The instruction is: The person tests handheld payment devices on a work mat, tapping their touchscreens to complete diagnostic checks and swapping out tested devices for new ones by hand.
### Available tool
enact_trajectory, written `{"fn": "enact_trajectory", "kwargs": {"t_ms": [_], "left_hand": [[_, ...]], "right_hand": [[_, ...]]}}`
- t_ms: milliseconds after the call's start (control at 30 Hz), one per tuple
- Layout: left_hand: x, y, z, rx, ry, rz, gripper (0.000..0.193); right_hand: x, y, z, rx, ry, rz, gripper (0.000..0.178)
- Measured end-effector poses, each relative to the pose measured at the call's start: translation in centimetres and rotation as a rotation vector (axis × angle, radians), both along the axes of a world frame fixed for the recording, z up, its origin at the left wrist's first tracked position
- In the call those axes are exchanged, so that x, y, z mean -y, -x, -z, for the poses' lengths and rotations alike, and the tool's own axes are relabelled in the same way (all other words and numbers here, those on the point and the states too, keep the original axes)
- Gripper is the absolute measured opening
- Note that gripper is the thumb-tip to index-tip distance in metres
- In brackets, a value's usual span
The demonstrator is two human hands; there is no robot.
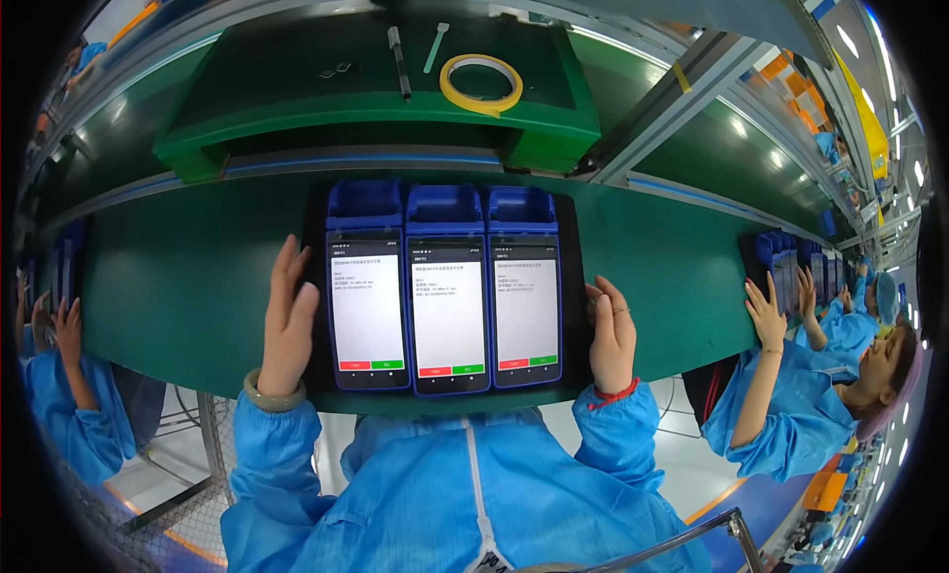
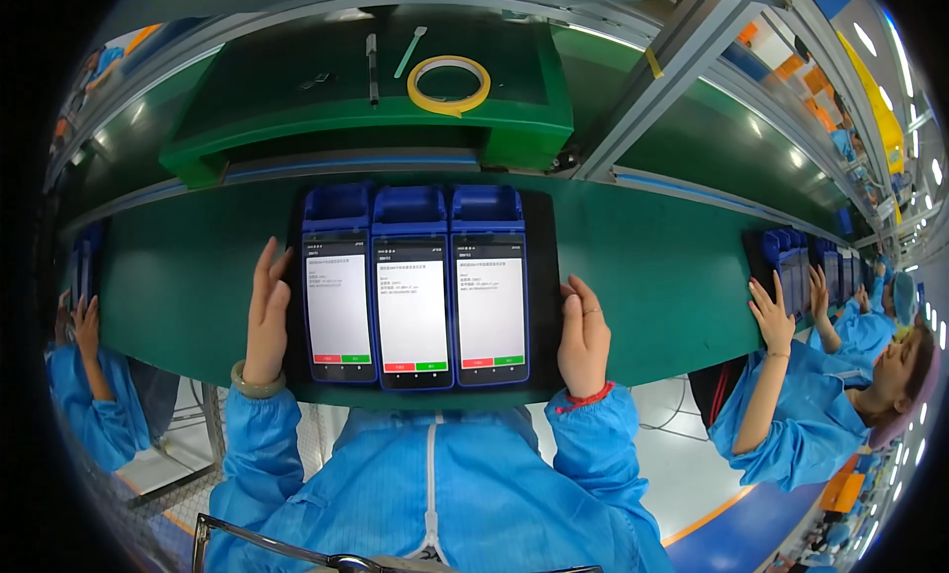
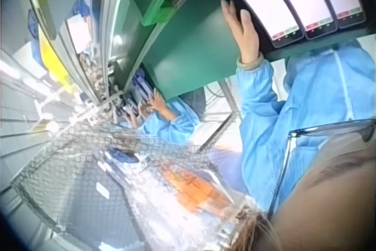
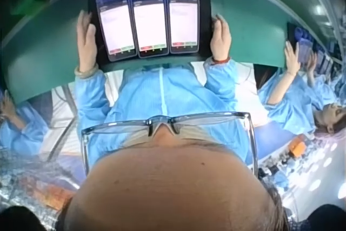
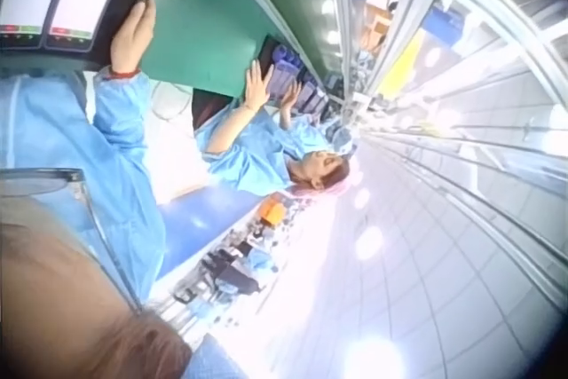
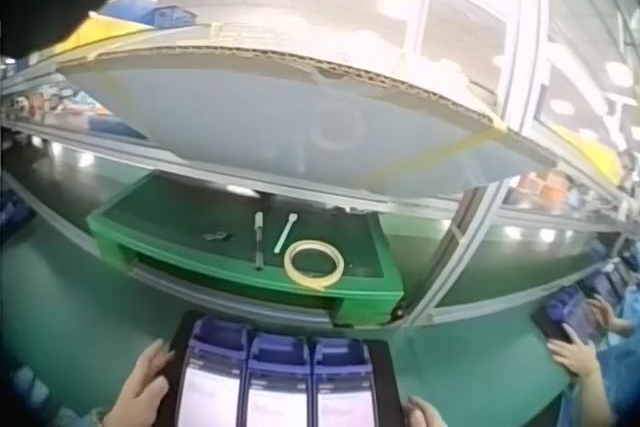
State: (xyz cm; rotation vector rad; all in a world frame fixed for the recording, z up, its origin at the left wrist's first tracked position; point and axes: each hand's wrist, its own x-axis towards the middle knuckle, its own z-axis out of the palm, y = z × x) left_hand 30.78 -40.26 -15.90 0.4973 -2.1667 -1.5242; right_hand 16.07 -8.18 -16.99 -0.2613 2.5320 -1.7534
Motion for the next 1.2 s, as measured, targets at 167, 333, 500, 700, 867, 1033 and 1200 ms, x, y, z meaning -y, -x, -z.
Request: {"fn": "enact_trajectory", "kwargs": {"t_ms": [167,333,500,700,867,1033,1200], "left_hand": [[-0.4,-0.3,-0.1,-0.029,-0.098,-0.071,0.063],[-0.9,-0.4,-0.8,0.0,-0.075,-0.106,0.062],[-2.4,0.2,-1.5,0.073,0.057,-0.071,0.065],[-4.2,2.0,-1.4,-0.114,-0.297,-0.086,0.072],[-4.4,2.3,-1.4,-0.133,-0.402,-0.094,0.073],[-4.4,2.2,-1.8,-0.143,-0.47,-0.014,0.073],[-3.8,2.8,-1.5,-0.107,-0.489,-0.002,0.074]], "right_hand": [[0.2,0.0,0.4,0.009,0.087,0.05,0.034],[-0.4,0.9,0.5,0.129,0.18,-0.029,0.03],[-0.4,0.5,1.0,-0.184,-0.011,-0.098,0.025],[-0.4,-1.8,-1.5,-0.198,-0.201,-0.471,0.08],[-0.3,-1.7,0.1,-0.117,-0.135,-0.456,0.092],[-0.5,-1.8,1.0,-0.202,-0.072,-0.489,0.081],[0.3,-2.4,1.1,-0.216,-0.013,-0.413,0.074]]}}
